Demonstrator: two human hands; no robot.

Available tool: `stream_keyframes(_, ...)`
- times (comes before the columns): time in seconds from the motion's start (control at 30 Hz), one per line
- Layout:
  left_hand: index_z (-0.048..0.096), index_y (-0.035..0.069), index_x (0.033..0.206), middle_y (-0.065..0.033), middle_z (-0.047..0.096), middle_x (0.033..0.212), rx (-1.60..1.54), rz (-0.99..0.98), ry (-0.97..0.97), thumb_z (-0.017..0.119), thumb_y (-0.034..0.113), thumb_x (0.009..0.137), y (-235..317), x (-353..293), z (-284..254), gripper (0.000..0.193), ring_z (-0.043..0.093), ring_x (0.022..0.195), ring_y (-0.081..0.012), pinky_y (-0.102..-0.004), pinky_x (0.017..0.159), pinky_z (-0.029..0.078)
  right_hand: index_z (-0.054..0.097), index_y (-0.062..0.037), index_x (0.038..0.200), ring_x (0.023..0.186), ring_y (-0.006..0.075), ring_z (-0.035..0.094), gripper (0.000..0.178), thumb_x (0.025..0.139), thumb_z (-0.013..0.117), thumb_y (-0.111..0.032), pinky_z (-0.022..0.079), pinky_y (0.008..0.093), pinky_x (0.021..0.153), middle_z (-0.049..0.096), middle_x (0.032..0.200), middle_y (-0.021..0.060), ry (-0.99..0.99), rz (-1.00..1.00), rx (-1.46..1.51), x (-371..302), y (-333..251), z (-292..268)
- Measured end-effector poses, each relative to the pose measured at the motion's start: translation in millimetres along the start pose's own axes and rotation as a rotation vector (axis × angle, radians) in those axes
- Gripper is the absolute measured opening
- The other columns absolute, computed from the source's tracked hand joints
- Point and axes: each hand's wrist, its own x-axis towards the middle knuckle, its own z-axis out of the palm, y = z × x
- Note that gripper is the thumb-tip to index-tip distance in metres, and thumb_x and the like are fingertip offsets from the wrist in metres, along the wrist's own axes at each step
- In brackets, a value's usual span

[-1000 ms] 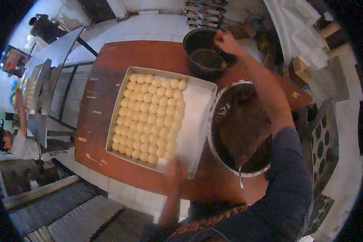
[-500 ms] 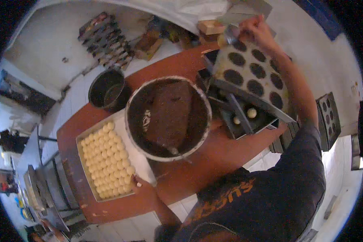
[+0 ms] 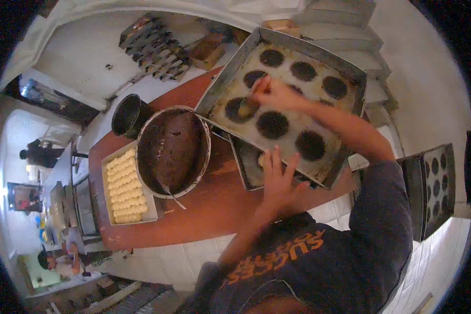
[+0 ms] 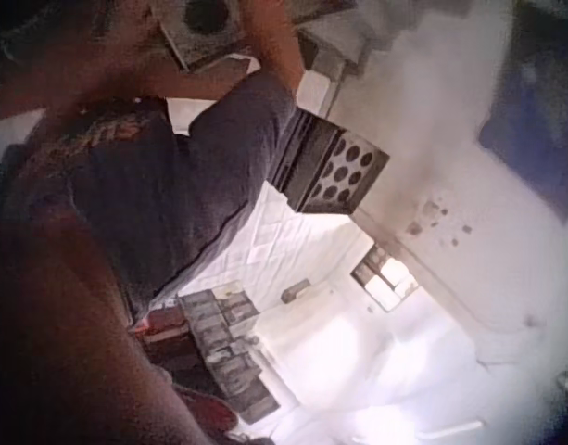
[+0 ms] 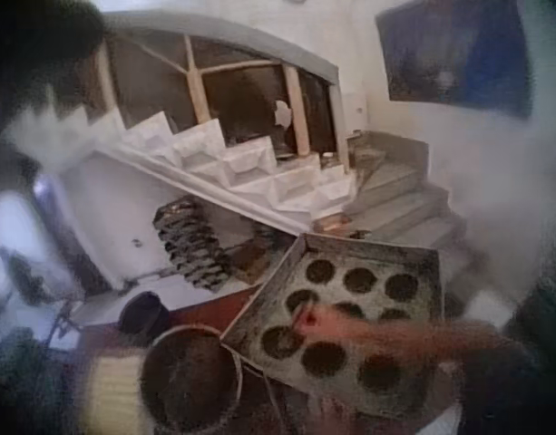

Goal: The person fills small pieces of dough with a dark paste using a spoon and places the rounded buns into a metal baking tray.

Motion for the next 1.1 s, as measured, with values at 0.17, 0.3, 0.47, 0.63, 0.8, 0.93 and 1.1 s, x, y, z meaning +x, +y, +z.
stream_keyframes(0.17,0.052,0.013,0.106,-0.0228,0.023,0.132,0.036,-0.035,0.112,0.071,0.032,0.061,-4.7,-2.0,34.7,0.052,0.012,0.123,-0.0523,-0.0568,0.097,0.022,0.058,-0.0042,0.077,0.063,0.0214,0.059,0.019,0.075,0.053,-0.022,0.047,0.0357,0.059,0.061,0.071,0.012,0.176,0.146,-0.469,36.1,47.0,-96.5)
stream_keyframes(0.3,0.053,0.014,0.1,-0.0209,0.024,0.131,0.069,-0.043,0.135,0.074,0.029,0.057,-7.7,-1.4,45.9,0.051,0.014,0.123,-0.0526,-0.0565,0.096,0.025,0.061,-0.0042,0.08,0.065,0.02,0.059,0.015,0.074,0.053,-0.016,0.047,0.0358,0.062,0.061,0.07,0.0121,-0.067,-0.208,-0.341,21.5,17.4,2.6)
stream_keyframes(0.47,0.052,0.013,0.094,-0.0199,0.024,0.131,0.117,0.03,0.218,0.076,0.025,0.053,-8.7,-3.4,48.2,0.049,0.013,0.123,-0.0527,-0.0557,0.093,0.03,0.06,-0.0026,0.077,0.057,0.014,0.054,0.019,0.077,0.051,-0.019,0.046,0.0345,0.055,0.061,0.067,0.0065,0.02,0.04,-0.04,30.5,20.6,-16.8)
stream_keyframes(0.63,0.052,0.013,0.092,-0.02,0.024,0.131,0.114,-0.001,0.201,0.077,0.023,0.051,-1.1,2.6,50.2,0.049,0.014,0.123,-0.0517,-0.054,0.091,0.034,0.062,-0.0046,0.078,0.064,0.0325,0.06,0.021,0.073,0.055,-0.023,0.049,0.0408,0.06,0.061,0.075,0.0183,0.235,0.086,-0.444,49.9,84.0,-123.7)
stream_keyframes(0.8,0.046,0.01,0.102,-0.022,0.021,0.134,0.162,-0.055,0.182,0.067,0.036,0.065,-12.9,-15.1,48.4,0.05,0.011,0.126,-0.049,-0.0587,0.098,0.017,0.061,-0.0094,0.085,0.061,0.0292,0.059,0.016,0.075,0.053,-0.018,0.047,0.0394,0.058,0.06,0.067,0.0157,-0.042,-0.326,-0.106,0.3,-8.9,18.1)
stream_keyframes(0.93,0.047,0.01,0.1,-0.0204,0.022,0.133,0.169,0.071,0.268,0.07,0.03,0.061,-12.4,-6.2,48.3,0.05,0.012,0.125,-0.0489,-0.0567,0.097,0.022,0.06,-0.0038,0.076,0.056,0.0144,0.054,0.017,0.076,0.052,-0.019,0.045,0.0356,0.054,0.057,0.062,0.0139,0.048,-0.127,0.22,-1.7,8.7,17.9)
stream_keyframes(1.1,0.048,0.013,0.1,-0.0188,0.024,0.132,0.173,0.035,0.241,0.072,0.024,0.056,4.5,4.7,53.4,0.051,0.015,0.125,-0.0487,-0.0537,0.093,0.031,0.059,-0.0039,0.072,0.061,0.0298,0.058,0.017,0.077,0.052,-0.019,0.046,0.0381,0.058,0.06,0.07,0.0159,0.349,-0.035,-0.459,21.5,58.8,-65.2)
